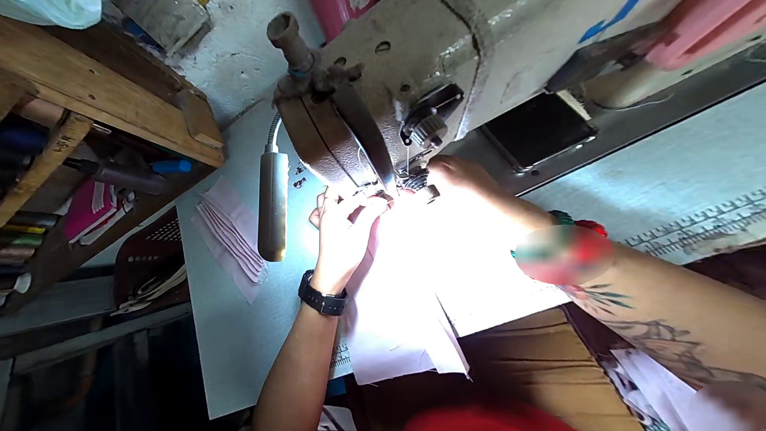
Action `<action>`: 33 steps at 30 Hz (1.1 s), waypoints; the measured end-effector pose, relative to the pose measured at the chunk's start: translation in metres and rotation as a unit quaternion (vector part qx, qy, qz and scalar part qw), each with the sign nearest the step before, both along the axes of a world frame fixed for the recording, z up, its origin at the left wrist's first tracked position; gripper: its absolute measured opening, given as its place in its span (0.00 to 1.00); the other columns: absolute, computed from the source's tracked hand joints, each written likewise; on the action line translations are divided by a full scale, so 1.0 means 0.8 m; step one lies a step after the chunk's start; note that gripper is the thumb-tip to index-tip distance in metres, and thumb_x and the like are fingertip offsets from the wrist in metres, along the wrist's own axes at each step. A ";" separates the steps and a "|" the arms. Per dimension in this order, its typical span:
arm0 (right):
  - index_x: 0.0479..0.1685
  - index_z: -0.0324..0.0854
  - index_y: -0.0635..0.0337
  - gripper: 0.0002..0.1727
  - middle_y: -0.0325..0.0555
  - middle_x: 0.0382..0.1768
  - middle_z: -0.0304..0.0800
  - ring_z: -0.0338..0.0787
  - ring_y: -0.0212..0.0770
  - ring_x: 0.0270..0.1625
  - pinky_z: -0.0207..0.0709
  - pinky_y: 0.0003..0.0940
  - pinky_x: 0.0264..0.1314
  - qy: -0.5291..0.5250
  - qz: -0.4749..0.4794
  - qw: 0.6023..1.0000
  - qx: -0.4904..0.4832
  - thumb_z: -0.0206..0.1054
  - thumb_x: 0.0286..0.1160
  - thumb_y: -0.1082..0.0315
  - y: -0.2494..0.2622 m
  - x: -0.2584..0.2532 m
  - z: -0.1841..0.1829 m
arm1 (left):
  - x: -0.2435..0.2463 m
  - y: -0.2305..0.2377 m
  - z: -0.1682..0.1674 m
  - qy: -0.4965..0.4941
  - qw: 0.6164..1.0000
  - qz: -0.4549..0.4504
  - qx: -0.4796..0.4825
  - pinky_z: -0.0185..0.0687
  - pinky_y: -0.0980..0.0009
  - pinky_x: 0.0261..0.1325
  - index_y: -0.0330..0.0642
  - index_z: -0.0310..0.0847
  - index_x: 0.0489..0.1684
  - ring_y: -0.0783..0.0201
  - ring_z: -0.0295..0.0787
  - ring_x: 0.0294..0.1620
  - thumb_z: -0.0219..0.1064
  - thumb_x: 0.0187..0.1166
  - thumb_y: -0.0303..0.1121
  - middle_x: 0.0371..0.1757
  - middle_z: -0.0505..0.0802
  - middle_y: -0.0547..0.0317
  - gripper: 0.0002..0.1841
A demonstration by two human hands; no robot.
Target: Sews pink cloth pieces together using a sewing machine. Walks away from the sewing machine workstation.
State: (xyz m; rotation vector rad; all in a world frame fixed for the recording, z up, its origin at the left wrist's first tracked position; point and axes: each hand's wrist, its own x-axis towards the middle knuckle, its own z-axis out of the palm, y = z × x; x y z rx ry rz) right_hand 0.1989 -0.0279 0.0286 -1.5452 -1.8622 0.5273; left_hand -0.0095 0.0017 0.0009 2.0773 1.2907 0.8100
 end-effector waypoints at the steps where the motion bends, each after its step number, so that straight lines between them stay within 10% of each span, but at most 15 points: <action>1: 0.51 0.83 0.75 0.11 0.70 0.48 0.89 0.91 0.70 0.52 0.79 0.65 0.47 -0.001 0.000 1.000 -0.016 0.69 0.77 0.73 0.001 0.000 0.002 | 0.001 0.001 0.000 0.005 1.000 0.006 0.002 0.56 0.46 0.71 0.52 0.95 0.39 0.61 0.76 0.65 0.73 0.78 0.43 0.52 0.89 0.62 0.09; 33: 0.49 0.82 0.75 0.10 0.71 0.41 0.88 0.90 0.72 0.45 0.78 0.63 0.40 -0.006 -0.002 1.000 0.010 0.65 0.78 0.75 0.001 0.003 -0.004 | 0.008 -0.001 -0.004 0.058 0.997 0.038 0.042 0.58 0.48 0.65 0.46 0.95 0.40 0.58 0.79 0.57 0.68 0.82 0.41 0.42 0.92 0.60 0.12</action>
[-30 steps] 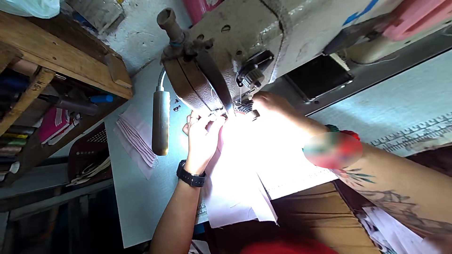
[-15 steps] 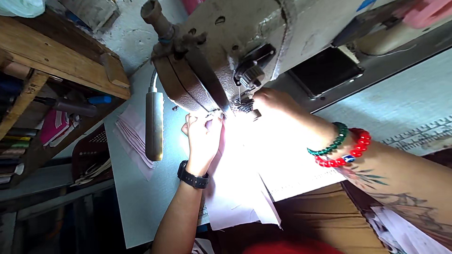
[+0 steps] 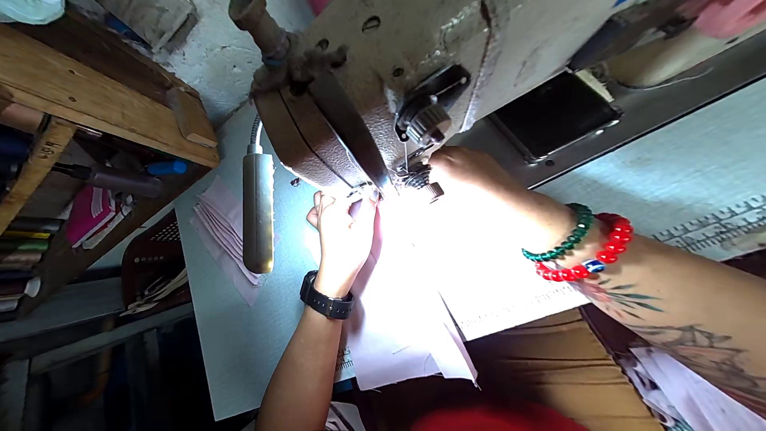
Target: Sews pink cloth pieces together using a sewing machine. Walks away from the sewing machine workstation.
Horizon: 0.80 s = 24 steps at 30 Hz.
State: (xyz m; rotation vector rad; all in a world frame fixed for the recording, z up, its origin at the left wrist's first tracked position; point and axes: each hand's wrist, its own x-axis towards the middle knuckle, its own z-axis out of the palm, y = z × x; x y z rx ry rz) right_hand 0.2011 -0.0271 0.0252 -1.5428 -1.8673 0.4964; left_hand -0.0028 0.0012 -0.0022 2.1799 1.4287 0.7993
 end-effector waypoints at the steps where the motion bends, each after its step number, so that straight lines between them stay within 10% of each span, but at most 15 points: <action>1: 0.50 0.83 0.74 0.10 0.70 0.41 0.88 0.90 0.71 0.46 0.78 0.63 0.41 -0.002 0.001 1.000 -0.006 0.65 0.79 0.74 0.000 0.000 0.001 | 0.000 0.000 0.000 0.002 1.000 -0.001 -0.001 0.58 0.48 0.65 0.46 0.95 0.40 0.59 0.79 0.58 0.68 0.82 0.41 0.43 0.92 0.60 0.11; 24: 0.47 0.84 0.73 0.07 0.68 0.39 0.89 0.91 0.69 0.44 0.77 0.62 0.38 -0.003 0.010 1.000 -0.008 0.67 0.76 0.77 -0.002 0.000 0.004 | 0.000 -0.005 0.001 0.020 1.000 0.006 0.012 0.61 0.48 0.62 0.47 0.95 0.40 0.59 0.80 0.54 0.70 0.79 0.39 0.42 0.92 0.61 0.09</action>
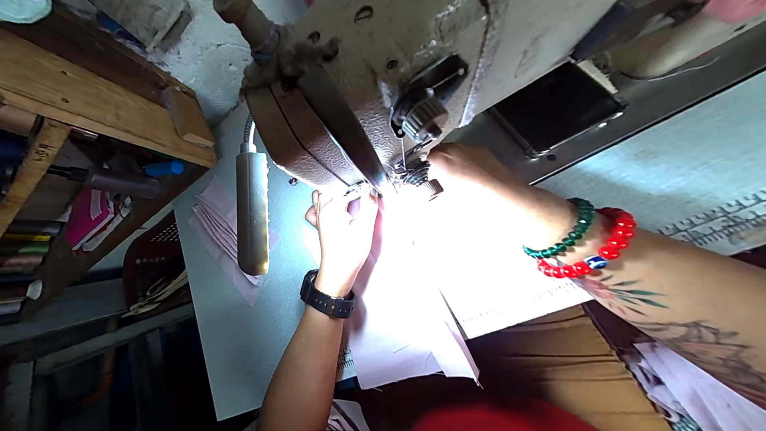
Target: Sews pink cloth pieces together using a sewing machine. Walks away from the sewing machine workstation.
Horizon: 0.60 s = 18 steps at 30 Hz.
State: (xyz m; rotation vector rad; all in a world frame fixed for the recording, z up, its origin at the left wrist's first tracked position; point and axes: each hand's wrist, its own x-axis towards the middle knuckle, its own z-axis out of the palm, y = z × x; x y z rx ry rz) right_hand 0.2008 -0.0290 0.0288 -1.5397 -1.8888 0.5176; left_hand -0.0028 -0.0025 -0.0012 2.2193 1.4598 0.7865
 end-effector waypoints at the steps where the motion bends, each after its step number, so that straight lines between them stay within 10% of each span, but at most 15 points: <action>1: 0.47 0.84 0.73 0.07 0.68 0.40 0.89 0.91 0.69 0.44 0.78 0.62 0.39 -0.004 -0.001 1.000 -0.004 0.67 0.76 0.77 0.000 0.000 0.001 | 0.000 0.000 0.000 0.001 1.000 0.000 -0.001 0.61 0.48 0.61 0.47 0.95 0.40 0.59 0.80 0.54 0.69 0.79 0.39 0.42 0.91 0.61 0.09; 18: 0.46 0.86 0.69 0.06 0.66 0.37 0.89 0.91 0.68 0.43 0.77 0.60 0.38 -0.016 0.007 1.000 0.003 0.65 0.78 0.77 0.001 0.000 -0.002 | -0.003 0.000 -0.003 -0.010 1.000 -0.014 0.013 0.61 0.50 0.60 0.47 0.95 0.43 0.59 0.79 0.54 0.69 0.79 0.38 0.43 0.91 0.60 0.09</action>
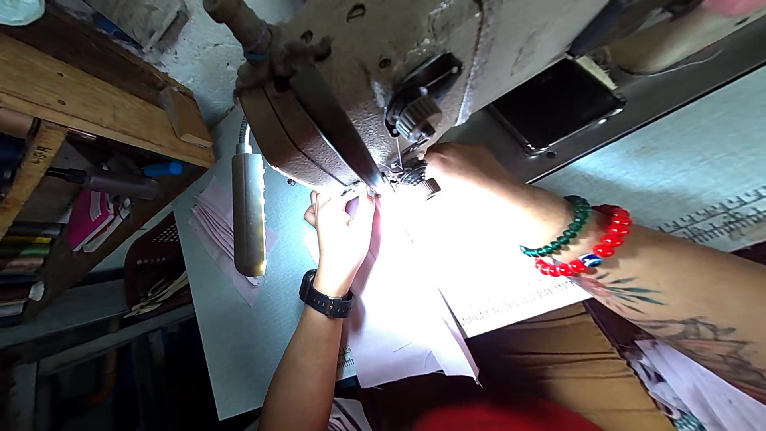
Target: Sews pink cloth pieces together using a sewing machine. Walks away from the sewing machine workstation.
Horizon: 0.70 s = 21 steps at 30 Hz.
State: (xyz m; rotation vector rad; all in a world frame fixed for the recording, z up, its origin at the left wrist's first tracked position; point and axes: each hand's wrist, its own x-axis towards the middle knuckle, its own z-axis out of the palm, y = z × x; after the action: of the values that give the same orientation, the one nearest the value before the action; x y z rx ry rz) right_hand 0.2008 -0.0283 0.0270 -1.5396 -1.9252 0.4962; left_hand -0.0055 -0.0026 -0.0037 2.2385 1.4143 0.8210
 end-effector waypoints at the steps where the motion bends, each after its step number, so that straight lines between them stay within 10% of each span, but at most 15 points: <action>1: 0.47 0.86 0.70 0.07 0.67 0.38 0.89 0.91 0.68 0.44 0.77 0.61 0.39 0.001 0.003 1.000 -0.007 0.64 0.79 0.77 0.000 0.000 0.001 | 0.000 0.000 0.000 -0.003 1.000 0.002 -0.002 0.60 0.50 0.60 0.47 0.95 0.42 0.60 0.79 0.53 0.69 0.79 0.38 0.42 0.91 0.60 0.09; 21: 0.45 0.85 0.70 0.06 0.66 0.39 0.89 0.91 0.68 0.46 0.77 0.61 0.40 -0.018 0.010 0.999 -0.024 0.65 0.75 0.80 0.000 0.000 0.005 | 0.000 -0.002 0.003 -0.004 1.000 -0.011 -0.007 0.63 0.46 0.61 0.47 0.93 0.41 0.60 0.81 0.58 0.68 0.80 0.39 0.46 0.92 0.60 0.09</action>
State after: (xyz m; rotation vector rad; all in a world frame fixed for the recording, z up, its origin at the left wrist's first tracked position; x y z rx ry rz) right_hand 0.2008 -0.0280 0.0306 -1.5719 -1.9703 0.5305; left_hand -0.0051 -0.0043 -0.0017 2.2342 1.3844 0.8102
